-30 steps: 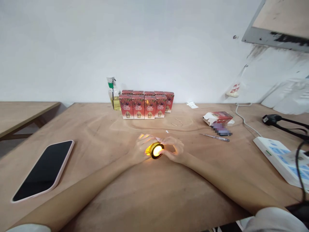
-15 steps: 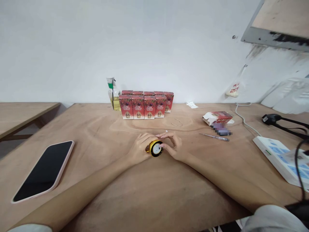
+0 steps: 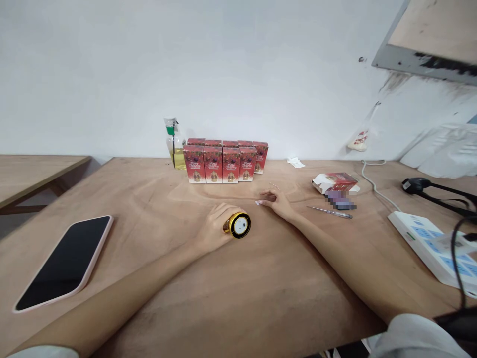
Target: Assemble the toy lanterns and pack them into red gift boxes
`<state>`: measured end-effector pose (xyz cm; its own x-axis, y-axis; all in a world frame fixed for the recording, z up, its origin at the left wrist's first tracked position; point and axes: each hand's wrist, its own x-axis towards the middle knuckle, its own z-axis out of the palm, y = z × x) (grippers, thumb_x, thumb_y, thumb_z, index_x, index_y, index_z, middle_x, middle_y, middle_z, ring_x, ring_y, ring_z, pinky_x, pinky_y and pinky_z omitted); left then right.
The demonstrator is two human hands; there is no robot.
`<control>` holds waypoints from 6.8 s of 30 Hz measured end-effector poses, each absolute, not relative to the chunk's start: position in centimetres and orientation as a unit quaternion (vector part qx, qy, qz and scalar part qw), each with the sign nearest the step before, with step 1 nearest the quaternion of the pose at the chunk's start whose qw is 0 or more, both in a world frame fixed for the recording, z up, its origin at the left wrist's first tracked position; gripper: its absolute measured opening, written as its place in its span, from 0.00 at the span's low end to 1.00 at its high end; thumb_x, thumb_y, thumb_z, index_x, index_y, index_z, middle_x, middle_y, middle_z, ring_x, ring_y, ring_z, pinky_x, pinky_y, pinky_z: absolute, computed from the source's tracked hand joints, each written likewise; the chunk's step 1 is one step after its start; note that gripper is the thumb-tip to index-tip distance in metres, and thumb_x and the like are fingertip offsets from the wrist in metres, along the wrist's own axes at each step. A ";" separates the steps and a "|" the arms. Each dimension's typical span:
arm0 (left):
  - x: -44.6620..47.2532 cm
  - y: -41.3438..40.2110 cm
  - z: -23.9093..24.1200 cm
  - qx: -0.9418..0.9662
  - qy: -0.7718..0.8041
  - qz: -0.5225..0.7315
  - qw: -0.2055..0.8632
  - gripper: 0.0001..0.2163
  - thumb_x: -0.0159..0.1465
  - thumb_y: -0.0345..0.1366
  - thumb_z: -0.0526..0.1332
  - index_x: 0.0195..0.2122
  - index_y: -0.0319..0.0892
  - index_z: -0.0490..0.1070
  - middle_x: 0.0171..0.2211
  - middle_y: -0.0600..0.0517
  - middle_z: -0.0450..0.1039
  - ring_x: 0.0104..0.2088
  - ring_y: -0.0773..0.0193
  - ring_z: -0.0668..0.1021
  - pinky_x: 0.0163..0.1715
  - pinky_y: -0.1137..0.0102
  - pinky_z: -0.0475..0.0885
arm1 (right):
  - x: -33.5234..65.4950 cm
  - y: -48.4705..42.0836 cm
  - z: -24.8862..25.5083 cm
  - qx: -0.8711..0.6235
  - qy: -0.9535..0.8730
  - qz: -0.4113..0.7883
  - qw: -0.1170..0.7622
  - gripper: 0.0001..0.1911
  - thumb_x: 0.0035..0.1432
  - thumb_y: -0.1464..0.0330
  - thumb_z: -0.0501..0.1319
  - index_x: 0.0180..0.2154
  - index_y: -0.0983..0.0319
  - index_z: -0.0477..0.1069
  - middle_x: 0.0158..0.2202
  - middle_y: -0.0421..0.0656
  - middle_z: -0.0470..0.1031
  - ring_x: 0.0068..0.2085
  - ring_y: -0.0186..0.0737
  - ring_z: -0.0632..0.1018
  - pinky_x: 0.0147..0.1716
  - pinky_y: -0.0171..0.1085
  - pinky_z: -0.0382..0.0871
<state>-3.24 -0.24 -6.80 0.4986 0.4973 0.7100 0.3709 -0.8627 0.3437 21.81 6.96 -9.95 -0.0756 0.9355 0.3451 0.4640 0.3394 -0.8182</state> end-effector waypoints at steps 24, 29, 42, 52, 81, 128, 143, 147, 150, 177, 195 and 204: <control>-3.3 -0.3 -6.7 0.871 0.251 0.417 0.070 0.11 0.60 0.33 0.59 0.44 0.42 0.67 0.41 0.46 0.75 0.42 0.59 0.76 0.41 0.65 0.68 | 21.3 7.4 -10.4 -0.456 -0.696 0.309 0.460 0.18 0.45 0.66 0.68 0.39 0.63 0.69 0.30 0.41 0.78 0.35 0.38 0.78 0.43 0.42 0.69; -3.3 -0.3 -6.7 0.871 0.256 0.414 0.067 0.11 0.60 0.34 0.59 0.44 0.42 0.68 0.41 0.46 0.75 0.42 0.59 0.76 0.41 0.65 0.68 | 21.3 7.4 -10.5 -0.457 -0.699 0.304 0.459 0.18 0.45 0.64 0.68 0.38 0.63 0.69 0.26 0.39 0.76 0.32 0.37 0.77 0.39 0.40 0.70; -3.3 -0.3 -6.6 0.876 0.255 0.405 0.059 0.11 0.61 0.35 0.58 0.44 0.42 0.68 0.41 0.46 0.76 0.42 0.59 0.76 0.41 0.65 0.68 | 21.5 7.1 -10.4 -0.429 -0.722 0.315 0.443 0.11 0.52 0.64 0.65 0.36 0.62 0.71 0.37 0.45 0.79 0.41 0.40 0.79 0.48 0.45 0.70; -3.3 -0.3 -6.7 0.870 0.254 0.419 0.061 0.11 0.60 0.33 0.60 0.44 0.42 0.67 0.41 0.46 0.76 0.41 0.59 0.76 0.41 0.65 0.68 | 21.9 -3.4 -8.1 -0.355 -0.889 0.035 0.286 0.25 0.60 0.66 0.59 0.58 0.56 0.61 0.56 0.47 0.69 0.59 0.46 0.68 0.57 0.52 0.65; -3.3 -0.3 -6.9 0.862 0.260 0.429 0.068 0.10 0.60 0.33 0.59 0.44 0.42 0.67 0.41 0.46 0.75 0.42 0.59 0.76 0.41 0.64 0.69 | 18.9 -10.9 -1.6 -0.253 -0.866 0.192 0.385 0.12 0.64 0.75 0.51 0.38 0.62 0.73 0.32 0.44 0.79 0.36 0.32 0.79 0.34 0.30 0.74; -3.3 -0.1 -7.4 0.858 0.289 0.425 0.024 0.10 0.61 0.37 0.58 0.44 0.41 0.67 0.40 0.46 0.75 0.41 0.58 0.75 0.40 0.64 0.67 | 16.2 -5.1 -4.8 -0.195 -0.876 -0.018 0.440 0.22 0.59 0.83 0.47 0.48 0.62 0.70 0.42 0.48 0.78 0.43 0.36 0.79 0.41 0.35 0.76; -3.3 -0.4 -7.3 0.874 0.269 0.405 -0.005 0.13 0.62 0.40 0.59 0.46 0.41 0.66 0.42 0.46 0.75 0.41 0.59 0.76 0.38 0.66 0.64 | 16.5 -4.0 -7.0 -0.171 -0.837 -0.122 0.505 0.13 0.59 0.77 0.55 0.42 0.55 0.70 0.34 0.40 0.81 0.37 0.38 0.79 0.34 0.38 0.73; -3.4 -0.4 -7.2 0.879 0.265 0.395 -0.006 0.13 0.63 0.40 0.57 0.46 0.41 0.66 0.42 0.46 0.76 0.42 0.59 0.76 0.39 0.65 0.64 | 17.0 -3.7 -8.1 -0.188 -0.845 -0.118 0.486 0.13 0.60 0.74 0.56 0.42 0.50 0.69 0.38 0.37 0.81 0.35 0.37 0.77 0.35 0.39 0.68; -3.4 -0.4 -7.2 0.883 0.265 0.387 -0.005 0.13 0.64 0.42 0.56 0.47 0.41 0.66 0.42 0.45 0.76 0.43 0.58 0.75 0.40 0.65 0.64 | 17.1 -3.6 -8.5 -0.196 -0.851 -0.112 0.474 0.12 0.62 0.73 0.54 0.41 0.50 0.70 0.39 0.36 0.81 0.35 0.37 0.76 0.35 0.39 0.66; -3.1 -0.5 -7.3 0.888 0.225 0.398 -0.051 0.15 0.63 0.44 0.57 0.45 0.40 0.66 0.40 0.45 0.76 0.43 0.58 0.76 0.38 0.65 0.63 | 15.9 -3.8 -6.9 -0.295 -0.732 0.263 0.555 0.18 0.47 0.65 0.70 0.39 0.58 0.68 0.38 0.42 0.69 0.38 0.37 0.72 0.40 0.38 0.69; -3.1 -0.6 -7.3 0.895 0.205 0.386 -0.083 0.11 0.63 0.36 0.57 0.45 0.38 0.67 0.39 0.45 0.76 0.41 0.59 0.75 0.37 0.66 0.61 | 15.9 -3.5 -7.3 -0.293 -0.731 0.301 0.537 0.15 0.46 0.65 0.70 0.38 0.56 0.73 0.38 0.42 0.69 0.41 0.38 0.72 0.41 0.38 0.69; -3.1 -0.6 -7.3 0.893 0.207 0.387 -0.097 0.09 0.64 0.35 0.56 0.44 0.38 0.67 0.39 0.46 0.76 0.42 0.59 0.75 0.38 0.66 0.60 | 15.8 -3.5 -7.5 -0.302 -0.731 0.285 0.541 0.14 0.46 0.66 0.71 0.37 0.56 0.72 0.38 0.42 0.68 0.41 0.38 0.72 0.42 0.39 0.68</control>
